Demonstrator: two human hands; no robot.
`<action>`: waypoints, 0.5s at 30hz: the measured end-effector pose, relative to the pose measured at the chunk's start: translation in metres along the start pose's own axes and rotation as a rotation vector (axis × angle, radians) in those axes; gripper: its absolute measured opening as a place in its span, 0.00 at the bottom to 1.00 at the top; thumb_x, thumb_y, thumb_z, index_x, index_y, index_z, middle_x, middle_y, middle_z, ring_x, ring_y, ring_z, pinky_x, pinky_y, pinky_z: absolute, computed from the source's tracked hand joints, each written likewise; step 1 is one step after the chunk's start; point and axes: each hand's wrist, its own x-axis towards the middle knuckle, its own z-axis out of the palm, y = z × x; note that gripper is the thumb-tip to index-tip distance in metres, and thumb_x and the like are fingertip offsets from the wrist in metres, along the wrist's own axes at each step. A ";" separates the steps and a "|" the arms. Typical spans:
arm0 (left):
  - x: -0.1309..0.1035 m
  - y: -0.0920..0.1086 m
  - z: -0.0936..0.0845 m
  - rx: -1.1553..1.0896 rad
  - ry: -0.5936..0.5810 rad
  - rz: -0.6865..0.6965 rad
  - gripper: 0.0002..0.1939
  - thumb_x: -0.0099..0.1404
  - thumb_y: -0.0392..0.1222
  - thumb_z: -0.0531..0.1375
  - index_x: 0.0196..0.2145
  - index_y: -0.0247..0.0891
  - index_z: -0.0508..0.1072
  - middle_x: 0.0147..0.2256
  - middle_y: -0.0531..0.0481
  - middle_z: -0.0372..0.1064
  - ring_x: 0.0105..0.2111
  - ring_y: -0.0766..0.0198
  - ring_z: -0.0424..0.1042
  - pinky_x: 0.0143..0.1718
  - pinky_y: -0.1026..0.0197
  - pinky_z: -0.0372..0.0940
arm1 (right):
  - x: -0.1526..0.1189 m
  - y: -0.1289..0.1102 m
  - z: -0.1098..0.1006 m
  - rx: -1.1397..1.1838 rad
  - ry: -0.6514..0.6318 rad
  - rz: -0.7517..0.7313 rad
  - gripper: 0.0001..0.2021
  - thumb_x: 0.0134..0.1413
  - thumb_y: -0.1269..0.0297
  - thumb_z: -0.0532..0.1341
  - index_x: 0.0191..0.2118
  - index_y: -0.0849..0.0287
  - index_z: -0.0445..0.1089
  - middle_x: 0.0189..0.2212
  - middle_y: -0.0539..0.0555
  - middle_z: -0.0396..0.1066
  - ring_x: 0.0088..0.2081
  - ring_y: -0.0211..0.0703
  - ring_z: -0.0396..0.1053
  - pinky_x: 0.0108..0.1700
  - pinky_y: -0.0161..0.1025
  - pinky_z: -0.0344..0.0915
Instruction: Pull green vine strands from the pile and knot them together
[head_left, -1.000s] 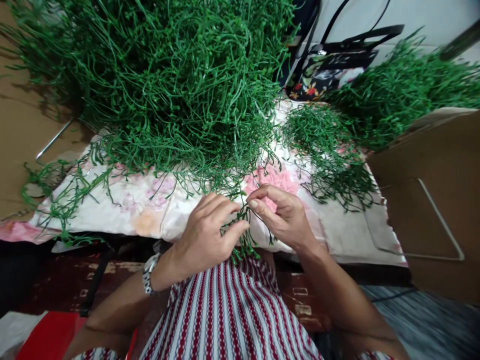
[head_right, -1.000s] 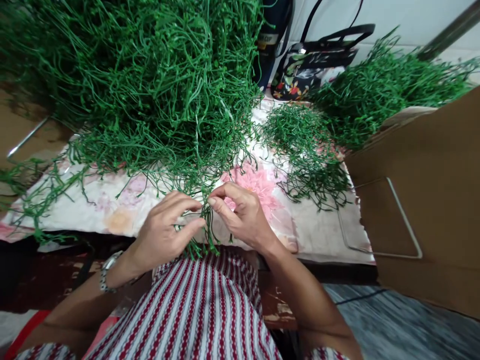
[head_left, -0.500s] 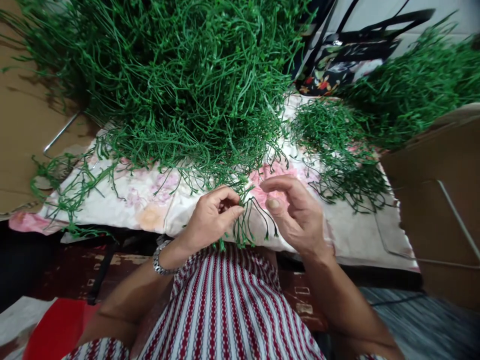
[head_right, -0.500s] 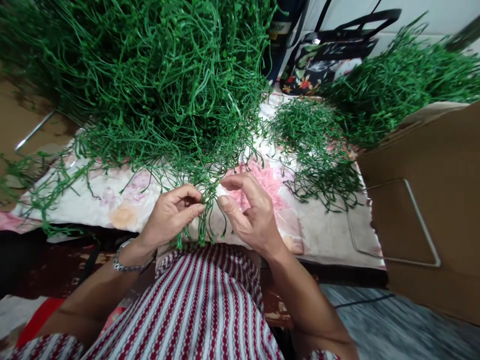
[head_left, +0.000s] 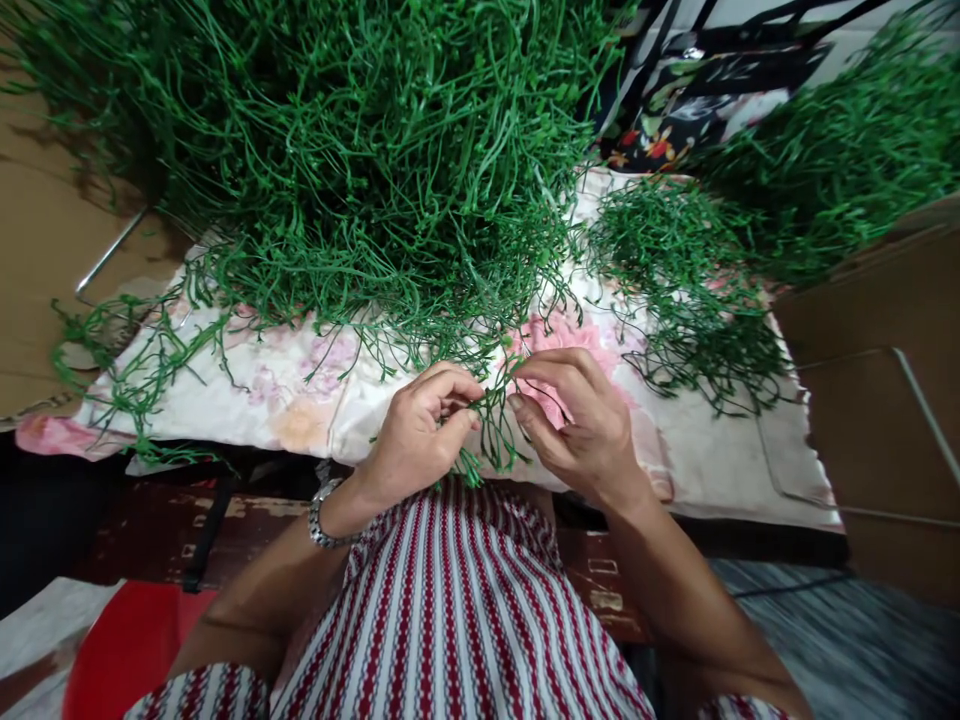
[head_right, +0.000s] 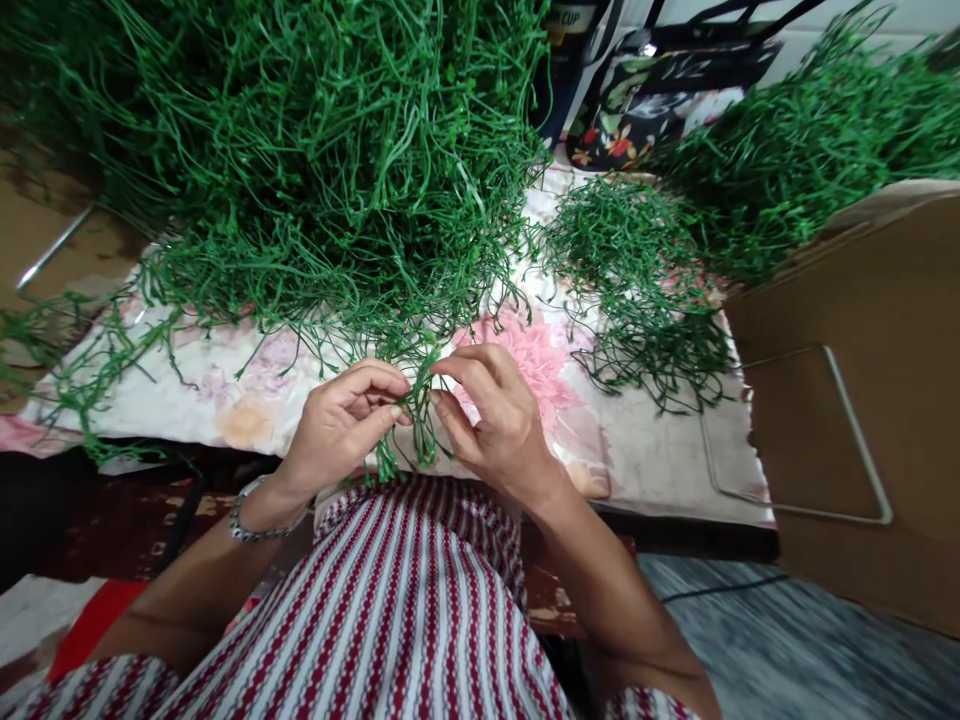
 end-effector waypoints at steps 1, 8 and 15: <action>0.000 -0.001 0.000 0.051 0.019 0.035 0.09 0.54 0.27 0.54 0.32 0.36 0.68 0.37 0.48 0.64 0.34 0.66 0.67 0.36 0.63 0.67 | -0.001 0.000 0.000 -0.031 0.031 -0.028 0.14 0.50 0.72 0.58 0.44 0.55 0.64 0.38 0.56 0.66 0.41 0.45 0.65 0.40 0.44 0.66; -0.002 0.001 0.004 0.167 0.052 0.096 0.09 0.55 0.27 0.53 0.33 0.36 0.69 0.37 0.48 0.63 0.36 0.65 0.65 0.37 0.63 0.65 | -0.006 0.005 0.007 -0.255 -0.004 -0.269 0.14 0.48 0.72 0.60 0.43 0.52 0.67 0.45 0.56 0.65 0.45 0.47 0.63 0.46 0.48 0.64; -0.002 0.005 0.004 -0.103 0.047 -0.018 0.09 0.56 0.29 0.53 0.34 0.34 0.70 0.37 0.48 0.62 0.33 0.67 0.66 0.32 0.65 0.66 | -0.015 0.012 0.011 -0.276 0.072 -0.360 0.13 0.49 0.71 0.60 0.40 0.46 0.68 0.44 0.51 0.68 0.46 0.45 0.62 0.45 0.48 0.64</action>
